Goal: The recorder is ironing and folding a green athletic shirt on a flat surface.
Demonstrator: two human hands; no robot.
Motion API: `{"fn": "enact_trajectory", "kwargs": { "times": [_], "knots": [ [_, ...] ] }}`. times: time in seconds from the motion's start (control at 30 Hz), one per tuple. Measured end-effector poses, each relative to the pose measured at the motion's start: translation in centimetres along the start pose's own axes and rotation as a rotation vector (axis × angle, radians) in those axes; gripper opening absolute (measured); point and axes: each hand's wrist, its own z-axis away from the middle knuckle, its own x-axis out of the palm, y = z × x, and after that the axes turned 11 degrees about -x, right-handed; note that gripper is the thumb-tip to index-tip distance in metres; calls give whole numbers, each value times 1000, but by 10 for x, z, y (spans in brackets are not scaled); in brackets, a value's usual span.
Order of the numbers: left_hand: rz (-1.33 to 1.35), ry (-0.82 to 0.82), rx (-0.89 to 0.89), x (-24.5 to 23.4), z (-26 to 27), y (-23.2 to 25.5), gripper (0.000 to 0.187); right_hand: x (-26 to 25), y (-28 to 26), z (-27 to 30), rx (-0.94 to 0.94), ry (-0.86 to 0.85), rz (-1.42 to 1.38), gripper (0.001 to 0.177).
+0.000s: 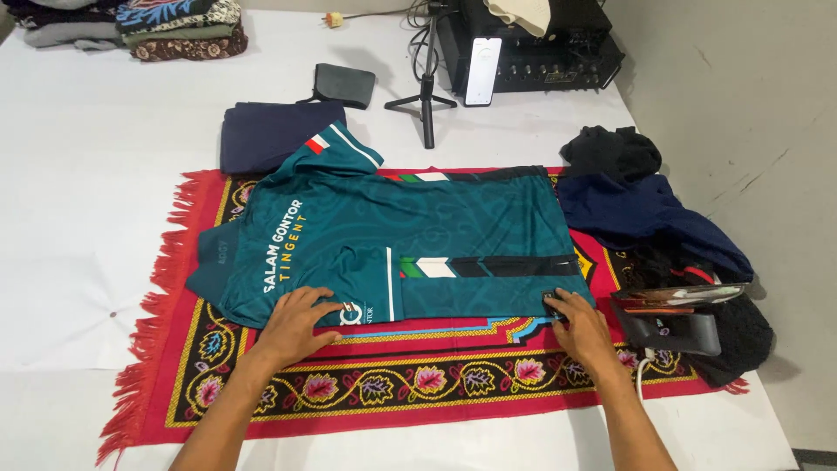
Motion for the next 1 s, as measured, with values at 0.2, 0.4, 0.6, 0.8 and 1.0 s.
{"fn": "enact_trajectory", "kwargs": {
  "times": [0.2,0.4,0.6,0.8,1.0],
  "knots": [
    [12,54,55,23,3,-47,44,5,15,10,-12,84,-2,39],
    [-98,72,17,29,9,-65,38,10,26,16,-34,171,69,26],
    [-19,-77,-62,9,10,-62,51,11,31,14,-96,172,146,24],
    [-58,-63,-151,15,10,-62,46,12,28,14,-54,259,86,28],
    [-58,161,28,36,12,-73,34,25,37,17,122,241,136,34]
  ]
}}
